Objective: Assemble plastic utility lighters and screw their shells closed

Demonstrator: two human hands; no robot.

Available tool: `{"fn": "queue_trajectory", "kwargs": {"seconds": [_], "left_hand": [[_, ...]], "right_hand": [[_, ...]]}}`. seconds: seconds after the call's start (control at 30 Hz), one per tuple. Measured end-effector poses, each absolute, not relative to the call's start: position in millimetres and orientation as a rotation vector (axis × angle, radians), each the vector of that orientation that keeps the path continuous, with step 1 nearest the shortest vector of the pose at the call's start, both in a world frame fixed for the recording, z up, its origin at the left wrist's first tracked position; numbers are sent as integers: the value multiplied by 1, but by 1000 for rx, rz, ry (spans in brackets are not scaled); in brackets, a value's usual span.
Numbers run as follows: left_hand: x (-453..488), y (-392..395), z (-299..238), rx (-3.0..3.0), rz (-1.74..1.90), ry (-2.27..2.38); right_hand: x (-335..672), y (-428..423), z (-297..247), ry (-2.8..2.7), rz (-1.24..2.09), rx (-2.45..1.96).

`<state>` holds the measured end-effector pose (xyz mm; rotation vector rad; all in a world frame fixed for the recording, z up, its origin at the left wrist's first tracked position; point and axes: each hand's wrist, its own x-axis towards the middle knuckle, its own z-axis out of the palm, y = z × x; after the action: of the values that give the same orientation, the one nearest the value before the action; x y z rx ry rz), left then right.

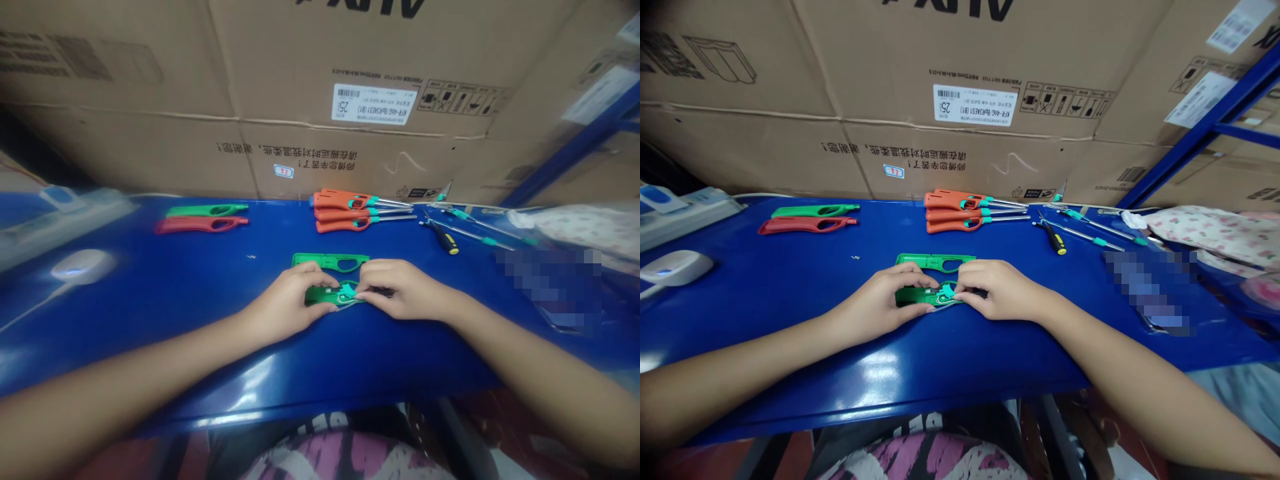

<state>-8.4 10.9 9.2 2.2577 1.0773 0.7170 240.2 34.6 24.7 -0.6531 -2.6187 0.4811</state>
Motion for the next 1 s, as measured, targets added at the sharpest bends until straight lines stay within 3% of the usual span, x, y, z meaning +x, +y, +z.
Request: {"fn": "queue_trajectory", "kwargs": {"seconds": [1.0], "left_hand": [[-8, 8, 5, 2287, 760, 1060]], "right_hand": [[238, 25, 30, -2797, -74, -574]]}}
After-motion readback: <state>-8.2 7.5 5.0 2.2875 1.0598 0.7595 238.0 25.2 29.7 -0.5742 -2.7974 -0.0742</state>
